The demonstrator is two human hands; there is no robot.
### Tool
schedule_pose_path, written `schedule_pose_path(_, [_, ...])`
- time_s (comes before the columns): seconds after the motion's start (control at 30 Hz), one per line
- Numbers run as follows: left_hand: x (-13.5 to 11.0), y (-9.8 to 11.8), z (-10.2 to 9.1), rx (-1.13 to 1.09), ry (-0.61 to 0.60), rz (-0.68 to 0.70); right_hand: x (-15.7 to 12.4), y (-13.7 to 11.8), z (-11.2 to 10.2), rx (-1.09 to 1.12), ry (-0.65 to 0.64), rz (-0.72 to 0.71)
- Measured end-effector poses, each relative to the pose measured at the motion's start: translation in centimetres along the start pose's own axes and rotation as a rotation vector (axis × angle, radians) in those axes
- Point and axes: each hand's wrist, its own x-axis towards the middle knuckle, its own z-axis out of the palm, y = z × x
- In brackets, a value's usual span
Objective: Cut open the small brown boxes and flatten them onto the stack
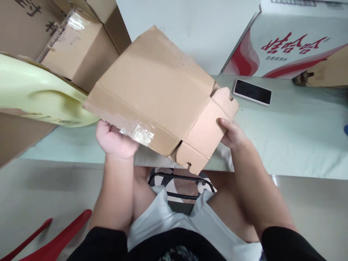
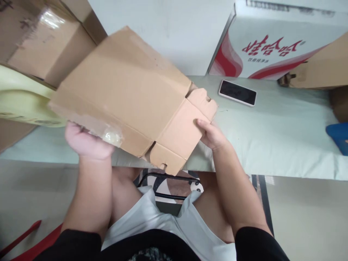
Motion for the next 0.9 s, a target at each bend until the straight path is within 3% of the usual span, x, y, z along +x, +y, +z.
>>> schedule_pose_path(0.13, [-1.1, 1.0, 0.8, -0.035, -0.169, 0.025, 0.4, 0.1, 0.4, -0.003, 0.091, -0.077])
schedule_pose_path(0.23, [-0.8, 0.9, 0.4, 0.031, -0.140, -0.050, 0.6, 0.0, 0.6, -0.030, 0.126, -0.117])
schedule_pose_path(0.33, [0.0, 0.6, -0.4, 0.174, -0.110, -0.168, 0.5, 0.0, 0.8, 0.015, 0.081, -0.099])
schedule_pose_path(0.43, [0.2, 0.3, -1.1, 0.214, -0.163, -0.153, 0.4, 0.3, 0.7, 0.042, 0.010, -0.057])
schedule_pose_path(0.53, [-0.1, -0.2, -1.6, 0.092, -0.207, -0.149, 0.3, 0.4, 0.2, 0.001, 0.041, -0.001])
schedule_pose_path(0.57, [-0.3, -0.4, -1.6, 0.072, -0.272, -0.165, 0.4, 0.3, 0.0, 0.005, 0.063, 0.000])
schedule_pose_path(0.63, [-0.9, -1.2, -1.2, 0.093, -0.509, -0.228, 0.4, -0.2, -0.6, 0.049, 0.106, -0.057])
schedule_pose_path(0.73, [-3.2, -3.3, 1.1, 0.271, -1.004, -0.442, 0.5, -1.2, -1.1, 0.142, 0.143, -0.242])
schedule_pose_path(0.77, [-4.7, -4.4, 2.1, 0.433, -1.252, -0.556, 0.6, -1.5, -1.3, 0.167, 0.136, -0.290])
schedule_pose_path(0.83, [-8.8, -7.0, 4.3, 0.688, -1.684, -0.643, 0.7, -1.8, -1.4, 0.219, 0.107, -0.336])
schedule_pose_path(0.87, [-11.3, -8.4, 5.2, 0.740, -1.916, -0.666, 0.8, -1.8, -1.5, 0.243, 0.094, -0.339])
schedule_pose_path(0.9, [-13.9, -9.9, 5.9, 0.737, -2.076, -0.727, 0.9, -1.8, -1.5, 0.266, 0.090, -0.338])
